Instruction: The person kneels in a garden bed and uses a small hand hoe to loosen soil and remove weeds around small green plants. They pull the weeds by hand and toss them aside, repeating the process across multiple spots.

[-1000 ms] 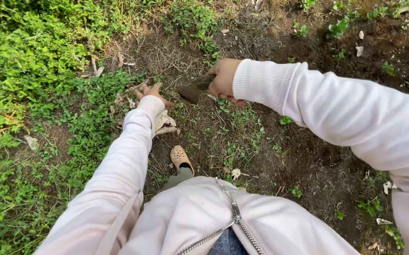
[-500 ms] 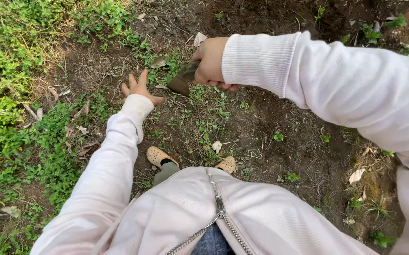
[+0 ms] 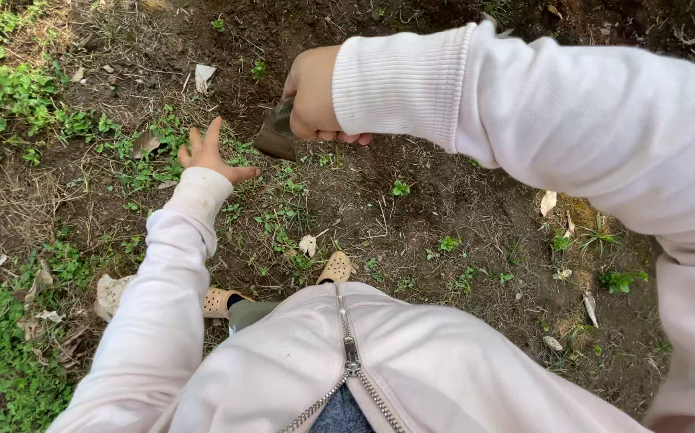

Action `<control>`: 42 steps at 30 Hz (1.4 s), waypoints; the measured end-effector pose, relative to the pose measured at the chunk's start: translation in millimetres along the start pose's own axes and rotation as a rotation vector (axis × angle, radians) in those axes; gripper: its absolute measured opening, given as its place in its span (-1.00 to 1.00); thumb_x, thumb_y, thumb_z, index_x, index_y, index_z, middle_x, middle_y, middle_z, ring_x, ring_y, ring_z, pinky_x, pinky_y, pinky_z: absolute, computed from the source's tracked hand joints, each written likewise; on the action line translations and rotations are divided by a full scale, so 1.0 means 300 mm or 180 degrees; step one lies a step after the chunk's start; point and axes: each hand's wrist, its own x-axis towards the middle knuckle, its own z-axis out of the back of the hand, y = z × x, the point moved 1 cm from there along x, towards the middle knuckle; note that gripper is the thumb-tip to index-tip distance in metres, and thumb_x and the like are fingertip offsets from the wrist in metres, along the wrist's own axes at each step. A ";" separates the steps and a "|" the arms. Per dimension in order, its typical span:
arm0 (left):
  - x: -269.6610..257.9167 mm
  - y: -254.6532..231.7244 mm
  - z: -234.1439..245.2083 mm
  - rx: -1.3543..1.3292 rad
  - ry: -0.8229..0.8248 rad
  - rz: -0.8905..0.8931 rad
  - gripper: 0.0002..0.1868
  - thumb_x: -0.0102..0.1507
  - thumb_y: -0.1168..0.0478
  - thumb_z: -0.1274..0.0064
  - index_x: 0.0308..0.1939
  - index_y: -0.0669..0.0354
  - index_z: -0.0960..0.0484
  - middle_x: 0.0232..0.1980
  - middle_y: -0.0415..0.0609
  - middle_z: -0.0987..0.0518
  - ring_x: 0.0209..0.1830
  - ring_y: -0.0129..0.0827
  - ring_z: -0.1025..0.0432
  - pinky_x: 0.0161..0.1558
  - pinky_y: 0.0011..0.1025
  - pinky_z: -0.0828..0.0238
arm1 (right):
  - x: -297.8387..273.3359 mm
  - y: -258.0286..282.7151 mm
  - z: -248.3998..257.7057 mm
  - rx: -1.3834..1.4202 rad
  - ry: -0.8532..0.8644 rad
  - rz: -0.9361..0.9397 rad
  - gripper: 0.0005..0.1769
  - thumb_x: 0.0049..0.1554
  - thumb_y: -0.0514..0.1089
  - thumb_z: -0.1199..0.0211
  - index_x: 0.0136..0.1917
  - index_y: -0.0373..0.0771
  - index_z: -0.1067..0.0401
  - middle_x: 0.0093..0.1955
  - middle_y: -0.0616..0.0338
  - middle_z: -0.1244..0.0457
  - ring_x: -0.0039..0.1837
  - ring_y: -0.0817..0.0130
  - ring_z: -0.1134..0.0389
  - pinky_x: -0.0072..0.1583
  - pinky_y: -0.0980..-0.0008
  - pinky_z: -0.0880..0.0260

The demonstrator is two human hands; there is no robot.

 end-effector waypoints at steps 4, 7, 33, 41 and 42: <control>0.016 -0.167 -0.092 0.0036 0.0135 -0.0191 0.35 -0.12 -0.09 -0.54 0.61 -0.43 0.03 0.70 0.14 0.23 0.65 0.32 0.37 0.52 0.17 0.11 | -0.032 -0.200 0.031 0.0218 -0.0049 -0.0137 -0.48 0.11 -0.22 -0.24 0.36 -0.02 -0.43 -0.39 0.21 -0.26 -0.46 0.46 -0.20 -0.37 0.36 -0.32; 0.016 -0.284 -0.144 0.0089 0.0214 -0.0320 0.33 -0.10 -0.08 -0.53 0.61 -0.45 0.02 0.71 0.13 0.22 0.65 0.32 0.35 0.53 0.18 0.10 | -0.044 -0.319 0.047 0.0365 -0.0057 -0.0281 -0.46 0.11 -0.23 -0.24 0.37 -0.02 -0.41 -0.39 0.20 -0.27 -0.46 0.45 -0.19 -0.39 0.36 -0.30; 0.226 -1.213 -0.498 0.0670 0.0820 -0.1302 0.36 -0.09 -0.08 -0.54 0.61 -0.45 0.10 0.70 0.10 0.25 0.64 0.30 0.36 0.56 0.13 0.18 | -0.093 -1.229 0.314 0.1633 -0.0403 -0.0880 -0.35 0.13 -0.24 -0.17 0.50 0.00 -0.30 -0.46 0.22 -0.19 -0.50 0.45 -0.14 -0.41 0.35 -0.25; 0.266 -1.552 -0.574 0.0666 0.1144 -0.1423 0.33 -0.07 -0.05 -0.50 0.60 -0.50 0.12 0.70 0.01 0.32 0.68 0.16 0.44 0.51 0.22 0.16 | -0.070 -1.484 0.412 0.1795 -0.0393 -0.0988 -0.38 0.16 -0.16 -0.22 0.49 0.05 -0.28 -0.46 0.21 -0.19 -0.50 0.42 -0.14 -0.40 0.29 -0.25; 0.260 -1.579 -0.583 0.0695 0.1151 -0.1466 0.33 -0.06 -0.05 -0.51 0.60 -0.49 0.11 0.71 0.01 0.31 0.68 0.17 0.43 0.51 0.22 0.17 | -0.075 -1.514 0.417 0.1811 -0.0438 -0.1004 -0.37 0.16 -0.15 -0.22 0.49 0.06 -0.29 -0.46 0.22 -0.19 -0.50 0.42 -0.14 -0.40 0.29 -0.26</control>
